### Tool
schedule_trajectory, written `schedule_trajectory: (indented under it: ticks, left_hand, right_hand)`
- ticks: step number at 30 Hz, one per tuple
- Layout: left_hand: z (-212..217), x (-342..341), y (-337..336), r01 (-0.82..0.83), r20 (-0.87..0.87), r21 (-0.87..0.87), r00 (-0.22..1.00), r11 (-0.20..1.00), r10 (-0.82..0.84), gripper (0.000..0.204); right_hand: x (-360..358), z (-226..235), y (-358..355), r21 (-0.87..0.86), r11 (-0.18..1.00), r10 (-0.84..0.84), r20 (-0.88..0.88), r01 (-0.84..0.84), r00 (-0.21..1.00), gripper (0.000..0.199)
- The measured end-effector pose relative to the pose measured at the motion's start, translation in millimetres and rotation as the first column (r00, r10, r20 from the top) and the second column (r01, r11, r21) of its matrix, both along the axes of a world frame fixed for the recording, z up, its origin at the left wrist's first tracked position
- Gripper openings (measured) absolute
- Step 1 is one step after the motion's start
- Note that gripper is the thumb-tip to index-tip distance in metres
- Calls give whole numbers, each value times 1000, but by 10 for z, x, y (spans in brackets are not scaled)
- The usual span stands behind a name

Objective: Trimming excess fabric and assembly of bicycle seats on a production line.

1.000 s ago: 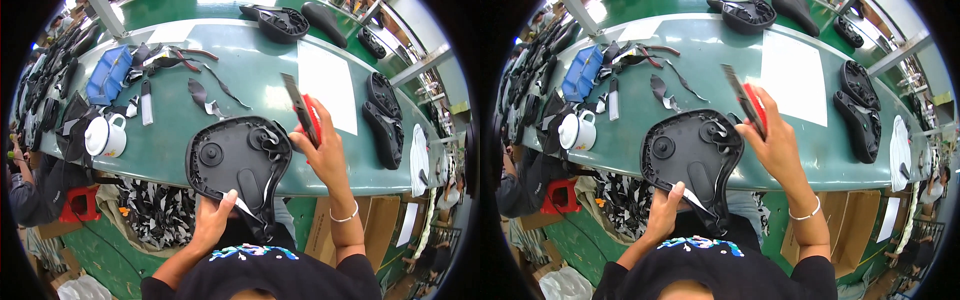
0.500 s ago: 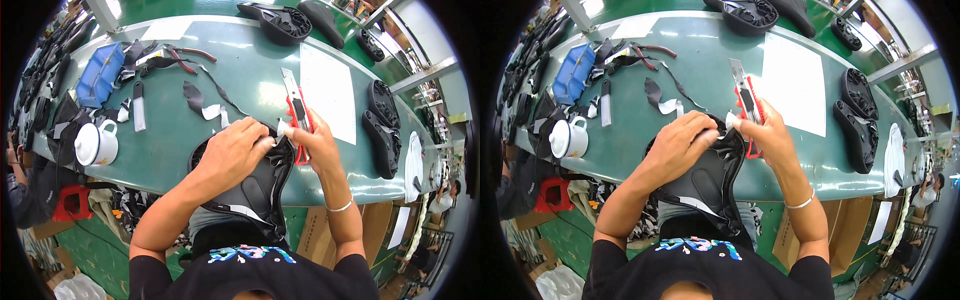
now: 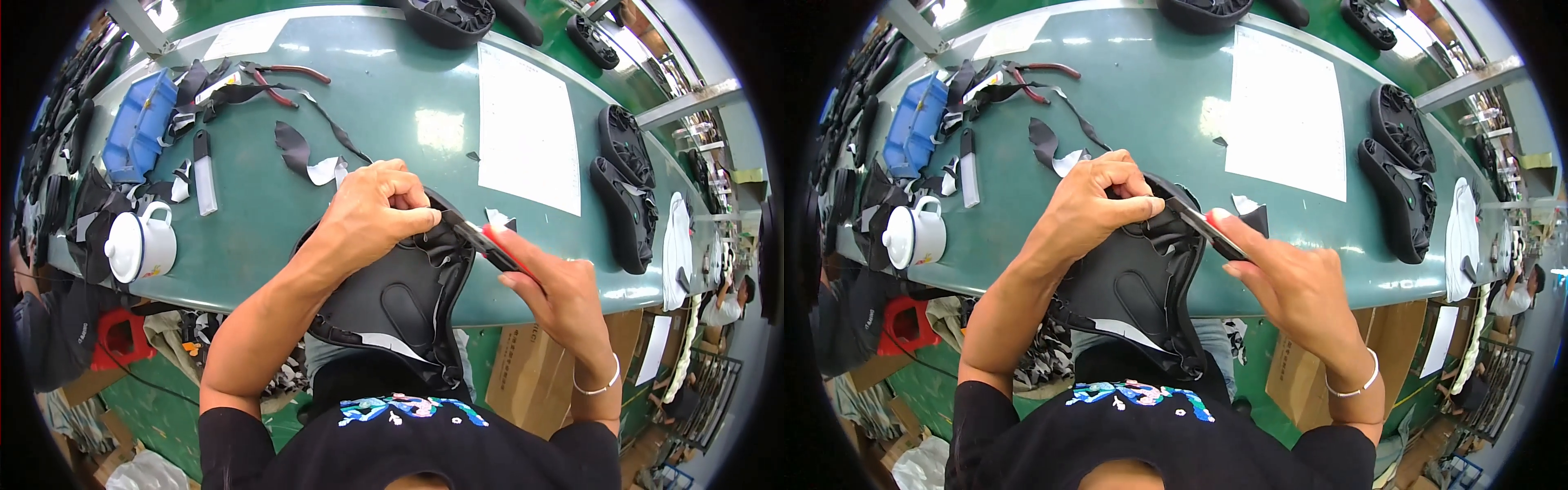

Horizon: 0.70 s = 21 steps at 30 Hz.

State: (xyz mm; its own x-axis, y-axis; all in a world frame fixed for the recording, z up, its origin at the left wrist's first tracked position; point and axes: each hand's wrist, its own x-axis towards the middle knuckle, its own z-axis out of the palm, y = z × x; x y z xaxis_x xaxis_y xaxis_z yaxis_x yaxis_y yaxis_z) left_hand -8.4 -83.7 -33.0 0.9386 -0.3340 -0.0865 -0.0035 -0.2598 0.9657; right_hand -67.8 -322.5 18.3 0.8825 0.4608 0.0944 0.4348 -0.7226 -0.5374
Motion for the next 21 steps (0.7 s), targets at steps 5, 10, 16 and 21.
schedule_trajectory:
  ticks: [5, 10, 16, 21]
  left_hand:
    - [27, -36, -19, -34, -20, -58, 999, 998, 33, 24]
    - [-78, 29, 93, -202, -313, -486, 949, 850, 46, 13]
    - [-63, 24, 174, -159, -286, -577, 958, 801, -16, 12]
    - [-44, 57, 152, -33, -251, -496, 962, 868, -107, 9]
  right_hand:
    - [-8, 120, 213, -460, 888, 43, 102, 9, 994, 53]
    - [-321, 93, 305, -497, 865, -18, 102, 67, 995, 57]
    - [-461, -76, 296, -331, 926, -146, 128, 181, 981, 55]
    - [-298, -56, 226, -239, 956, -110, 236, 168, 965, 53]
